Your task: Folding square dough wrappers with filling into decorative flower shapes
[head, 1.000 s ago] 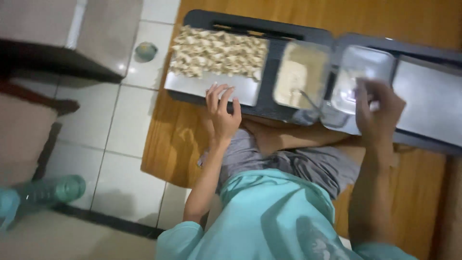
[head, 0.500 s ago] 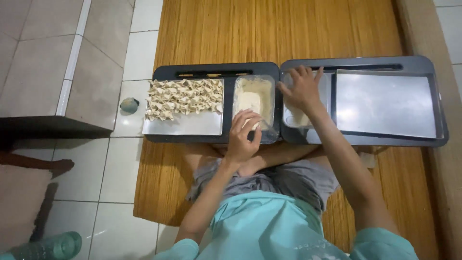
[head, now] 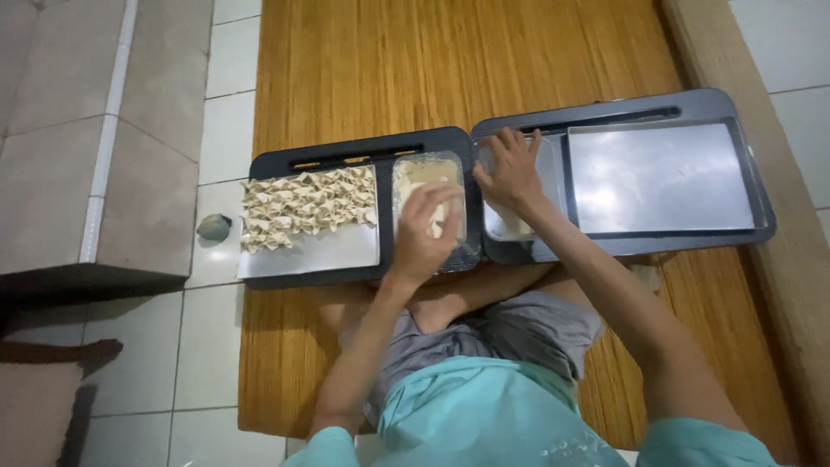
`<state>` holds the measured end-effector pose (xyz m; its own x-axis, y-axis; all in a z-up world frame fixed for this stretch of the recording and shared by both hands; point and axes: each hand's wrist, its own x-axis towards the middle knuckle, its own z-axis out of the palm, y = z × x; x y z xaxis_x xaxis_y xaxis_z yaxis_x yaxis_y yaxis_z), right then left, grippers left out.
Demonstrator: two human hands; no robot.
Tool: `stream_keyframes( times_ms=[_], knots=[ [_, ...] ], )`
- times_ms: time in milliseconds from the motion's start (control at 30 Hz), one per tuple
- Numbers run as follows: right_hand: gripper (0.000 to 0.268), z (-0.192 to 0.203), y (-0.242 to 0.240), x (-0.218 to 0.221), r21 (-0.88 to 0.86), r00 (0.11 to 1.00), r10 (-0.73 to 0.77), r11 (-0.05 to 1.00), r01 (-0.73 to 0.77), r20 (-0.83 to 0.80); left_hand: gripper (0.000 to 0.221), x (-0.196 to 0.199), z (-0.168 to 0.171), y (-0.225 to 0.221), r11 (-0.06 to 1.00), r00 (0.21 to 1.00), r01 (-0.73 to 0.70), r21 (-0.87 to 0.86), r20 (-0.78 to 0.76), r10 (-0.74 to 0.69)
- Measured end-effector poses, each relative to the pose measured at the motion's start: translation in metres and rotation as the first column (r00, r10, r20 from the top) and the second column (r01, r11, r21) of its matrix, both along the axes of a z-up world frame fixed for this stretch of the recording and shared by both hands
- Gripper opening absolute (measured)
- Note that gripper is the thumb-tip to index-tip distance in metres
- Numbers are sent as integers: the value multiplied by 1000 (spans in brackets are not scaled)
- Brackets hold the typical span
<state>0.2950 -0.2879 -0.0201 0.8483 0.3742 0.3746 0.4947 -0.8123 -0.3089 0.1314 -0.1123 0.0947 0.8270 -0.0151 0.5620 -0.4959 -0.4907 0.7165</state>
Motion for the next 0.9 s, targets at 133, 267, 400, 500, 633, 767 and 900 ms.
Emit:
stream_keyframes(
  times_ms=[133,267,400,500,633,767,900],
  knots=[
    [31,0,-2,0,10,999,11,1000,-11,-39,28,-31,106,12,981,959,146,-128,263,-108],
    [32,3,-1,-6,63,998,42,997,-46,55,20,-79,152,32,852,731,517,85,475,-491],
    [30,28,4,-16,12,998,-4,1000,5,-70,22,-96,160,18,868,779,497,2,440,-447],
    [30,33,4,-20,51,1000,27,998,-27,8,24,-113,164,-15,877,811,478,-55,411,-416],
    [30,24,3,-14,56,999,35,998,-36,10,25,-122,176,-26,877,835,468,-108,380,-399],
    [31,12,1,-7,90,998,46,995,-50,44,28,-126,191,-4,862,860,472,-185,313,-404],
    [32,-1,-1,0,140,991,64,987,-80,116,31,-104,209,2,839,873,480,-256,236,-427]
  ],
)
